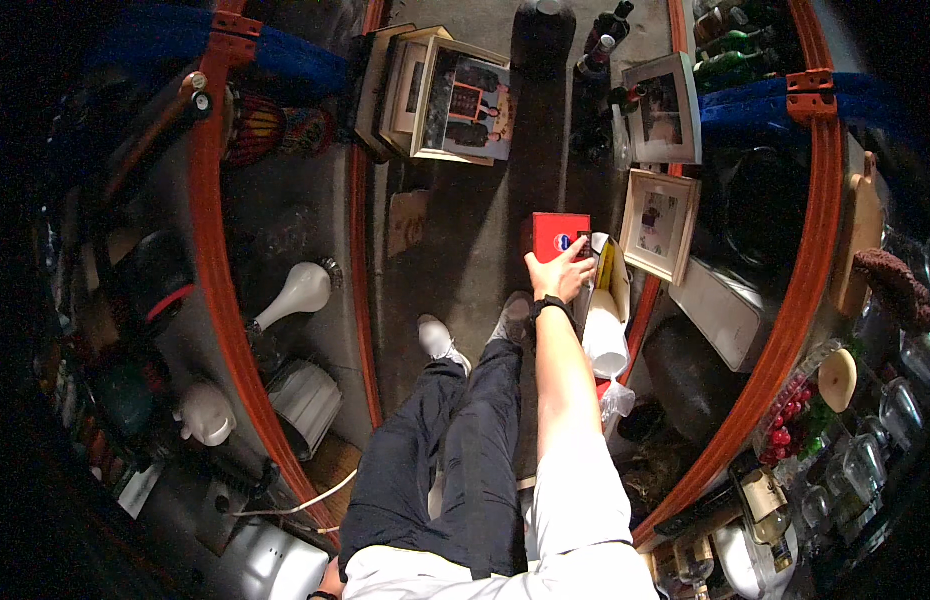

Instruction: Examining and moving various items on storage shelves.

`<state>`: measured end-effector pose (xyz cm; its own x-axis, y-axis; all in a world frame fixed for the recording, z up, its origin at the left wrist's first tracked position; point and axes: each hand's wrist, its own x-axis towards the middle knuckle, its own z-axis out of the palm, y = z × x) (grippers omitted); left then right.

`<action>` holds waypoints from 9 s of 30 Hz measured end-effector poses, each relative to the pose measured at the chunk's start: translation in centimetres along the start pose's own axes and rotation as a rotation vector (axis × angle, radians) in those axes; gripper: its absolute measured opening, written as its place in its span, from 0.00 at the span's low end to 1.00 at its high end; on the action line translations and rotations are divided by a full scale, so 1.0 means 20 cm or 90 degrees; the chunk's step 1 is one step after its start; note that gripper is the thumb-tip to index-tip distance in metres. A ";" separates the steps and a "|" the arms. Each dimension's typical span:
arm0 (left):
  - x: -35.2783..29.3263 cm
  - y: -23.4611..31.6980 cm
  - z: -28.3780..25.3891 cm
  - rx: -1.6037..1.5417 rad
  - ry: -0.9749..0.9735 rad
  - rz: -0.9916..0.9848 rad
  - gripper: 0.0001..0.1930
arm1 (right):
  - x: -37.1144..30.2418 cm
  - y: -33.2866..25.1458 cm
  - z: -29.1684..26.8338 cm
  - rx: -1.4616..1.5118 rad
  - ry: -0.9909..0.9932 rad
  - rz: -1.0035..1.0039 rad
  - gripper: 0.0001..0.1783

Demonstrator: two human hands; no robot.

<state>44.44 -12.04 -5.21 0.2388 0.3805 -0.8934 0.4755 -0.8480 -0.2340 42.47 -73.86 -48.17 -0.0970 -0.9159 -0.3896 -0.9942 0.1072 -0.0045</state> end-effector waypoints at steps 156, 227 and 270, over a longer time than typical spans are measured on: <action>-1.55 -3.16 -0.68 -0.981 0.890 0.797 0.09 | -5.19 0.54 -2.42 0.161 -0.731 -1.642 0.29; -0.02 -1.12 0.37 -0.089 0.038 0.419 0.14 | -1.78 2.56 -0.87 0.082 -0.355 -0.119 0.25; -0.07 -0.70 0.37 -0.103 -0.024 0.480 0.12 | -1.88 2.57 -0.95 0.038 -0.331 -0.146 0.21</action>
<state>31.10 -3.42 -3.50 0.5201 -0.2937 -0.8020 0.3147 -0.8071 0.4996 -5.78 -41.34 -16.22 0.1708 -0.6096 -0.7741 -0.9815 -0.0364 -0.1879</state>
